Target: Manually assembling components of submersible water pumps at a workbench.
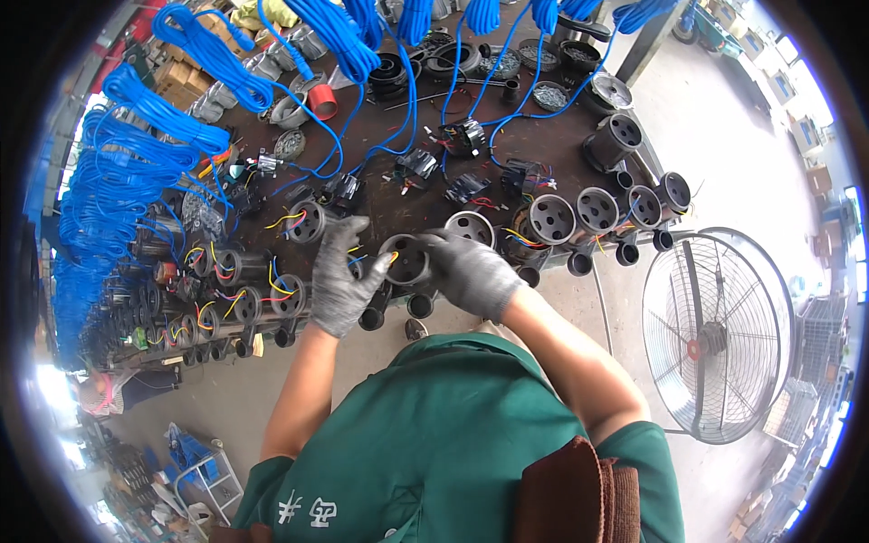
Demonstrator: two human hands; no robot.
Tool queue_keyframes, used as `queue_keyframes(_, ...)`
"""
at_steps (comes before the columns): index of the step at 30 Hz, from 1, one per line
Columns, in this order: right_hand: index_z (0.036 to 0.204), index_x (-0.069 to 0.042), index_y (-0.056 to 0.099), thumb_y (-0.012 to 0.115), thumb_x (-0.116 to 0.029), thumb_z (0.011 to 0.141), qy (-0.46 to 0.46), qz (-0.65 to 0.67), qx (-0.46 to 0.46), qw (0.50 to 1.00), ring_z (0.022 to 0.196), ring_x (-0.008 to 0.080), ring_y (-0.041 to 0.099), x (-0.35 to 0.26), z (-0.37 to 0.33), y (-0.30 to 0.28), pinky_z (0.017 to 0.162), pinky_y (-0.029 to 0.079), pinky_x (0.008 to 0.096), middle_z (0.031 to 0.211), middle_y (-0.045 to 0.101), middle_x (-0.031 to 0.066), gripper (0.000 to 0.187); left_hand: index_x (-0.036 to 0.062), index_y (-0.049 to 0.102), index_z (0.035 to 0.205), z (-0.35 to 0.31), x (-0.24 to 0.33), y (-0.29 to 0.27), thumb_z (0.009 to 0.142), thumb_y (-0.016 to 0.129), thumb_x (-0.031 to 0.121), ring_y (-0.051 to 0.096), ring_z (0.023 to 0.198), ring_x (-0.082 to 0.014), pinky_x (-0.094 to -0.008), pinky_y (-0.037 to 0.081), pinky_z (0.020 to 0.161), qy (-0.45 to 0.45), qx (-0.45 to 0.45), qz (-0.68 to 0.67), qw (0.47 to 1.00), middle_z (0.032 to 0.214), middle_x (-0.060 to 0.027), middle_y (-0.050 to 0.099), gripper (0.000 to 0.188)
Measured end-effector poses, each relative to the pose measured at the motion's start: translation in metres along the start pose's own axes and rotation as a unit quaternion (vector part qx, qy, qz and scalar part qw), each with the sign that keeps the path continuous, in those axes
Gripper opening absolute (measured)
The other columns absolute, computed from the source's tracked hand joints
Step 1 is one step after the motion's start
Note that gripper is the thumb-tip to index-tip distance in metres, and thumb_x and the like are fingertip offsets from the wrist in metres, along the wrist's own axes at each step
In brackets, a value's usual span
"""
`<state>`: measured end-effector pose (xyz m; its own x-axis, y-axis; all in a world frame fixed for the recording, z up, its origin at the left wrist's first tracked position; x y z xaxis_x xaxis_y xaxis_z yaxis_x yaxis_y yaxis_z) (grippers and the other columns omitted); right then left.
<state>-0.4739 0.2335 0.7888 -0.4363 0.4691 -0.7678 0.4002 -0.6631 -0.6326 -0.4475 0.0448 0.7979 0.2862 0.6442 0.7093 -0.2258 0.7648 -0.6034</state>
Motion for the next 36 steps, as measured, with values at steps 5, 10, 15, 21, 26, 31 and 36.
queue_keyframes(5, 0.103, -0.006, 0.068, 0.061, -0.002, 0.081, 0.100, -0.020, 0.082, 0.991, 0.089, 0.0424, 0.067, 0.098, -0.088, -0.025, 0.077, 0.055, 0.0481, 0.093, 0.070, 0.0193, 0.023, 0.0136, 0.033, 0.156, 0.033, 0.048, 0.103, 0.081, 0.083, 0.035, 0.037, 0.147, -0.0353, -0.0450, 0.035, 0.120, 0.069, -0.301, 0.216, 0.926, 0.161, -0.0175, 0.034, 0.092)
queue_keyframes(10, 0.106, -0.006, 0.068, 0.062, -0.005, 0.086, 0.163, -0.038, 0.051, 0.985, 0.091, 0.0417, 0.067, 0.102, -0.115, -0.027, 0.079, 0.054, 0.0492, 0.098, 0.070, 0.0199, 0.021, 0.0187, 0.028, 0.161, 0.048, 0.037, 0.163, 0.081, 0.082, 0.035, 0.042, 0.143, -0.0378, -0.0472, 0.039, 0.117, 0.001, -0.484, 0.308, 0.819, 0.160, -0.0190, 0.035, 0.098)
queue_keyframes(15, 0.120, -0.010, 0.066, 0.065, -0.010, 0.087, 0.141, -0.073, 0.051, 0.986, 0.101, 0.0414, 0.065, 0.086, -0.096, -0.026, 0.085, 0.054, 0.0495, 0.118, 0.064, 0.0195, 0.033, 0.0127, 0.031, 0.159, 0.063, 0.033, 0.128, 0.077, 0.087, 0.035, 0.051, 0.135, -0.0362, -0.0418, 0.043, 0.114, 0.022, -0.327, 0.136, 0.935, 0.147, -0.0209, 0.050, 0.101)
queue_keyframes(21, 0.137, -0.014, 0.060, 0.077, -0.011, 0.075, 0.038, -0.248, -0.048, 0.967, 0.111, 0.0370, 0.063, 0.048, -0.022, -0.001, 0.092, 0.056, 0.0436, 0.127, 0.057, 0.0167, 0.064, 0.0077, 0.029, 0.157, 0.060, -0.013, 0.056, 0.083, 0.084, 0.009, 0.059, 0.120, -0.0198, -0.0348, 0.050, 0.105, -0.098, -0.061, -0.305, 0.945, 0.131, -0.0112, 0.060, 0.092)
queue_keyframes(26, 0.138, -0.016, 0.060, 0.078, -0.013, 0.073, 0.060, -0.300, -0.171, 0.937, 0.111, 0.0344, 0.064, 0.069, 0.025, 0.031, 0.091, 0.057, 0.0418, 0.126, 0.057, 0.0155, 0.068, 0.0118, 0.025, 0.159, 0.027, -0.017, 0.038, 0.084, 0.079, -0.002, 0.057, 0.124, -0.0197, -0.0358, 0.050, 0.106, -0.136, -0.043, -0.412, 0.900, 0.136, -0.0114, 0.057, 0.093)
queue_keyframes(31, 0.118, -0.011, 0.070, 0.074, -0.020, 0.081, 0.053, -0.271, -0.168, 0.946, 0.099, 0.0352, 0.069, 0.064, 0.027, 0.019, 0.084, 0.058, 0.0447, 0.113, 0.064, 0.0172, 0.038, 0.0128, 0.024, 0.160, -0.002, -0.025, 0.031, 0.084, 0.077, -0.005, 0.056, 0.127, -0.0212, -0.0368, 0.050, 0.108, -0.164, -0.018, -0.435, 0.885, 0.138, -0.0140, 0.056, 0.094)
queue_keyframes(36, 0.116, -0.007, 0.071, 0.078, -0.011, 0.078, 0.085, -0.093, -0.107, 0.986, 0.097, 0.0407, 0.068, 0.089, 0.020, 0.012, 0.085, 0.056, 0.0421, 0.105, 0.071, 0.0191, 0.039, 0.0140, 0.027, 0.158, -0.010, -0.037, 0.037, 0.085, 0.076, -0.005, 0.056, 0.127, -0.0212, -0.0365, 0.049, 0.108, -0.163, -0.009, -0.438, 0.884, 0.137, -0.0151, 0.056, 0.090)
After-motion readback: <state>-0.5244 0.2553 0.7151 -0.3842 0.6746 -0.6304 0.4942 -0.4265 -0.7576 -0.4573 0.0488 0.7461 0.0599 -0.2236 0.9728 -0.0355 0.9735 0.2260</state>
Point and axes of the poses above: each hand's wrist, its own z-axis towards the middle knuckle, its own y-axis out of the palm, x = y × z, the point moved 7 cm from there along z, towards the middle knuckle
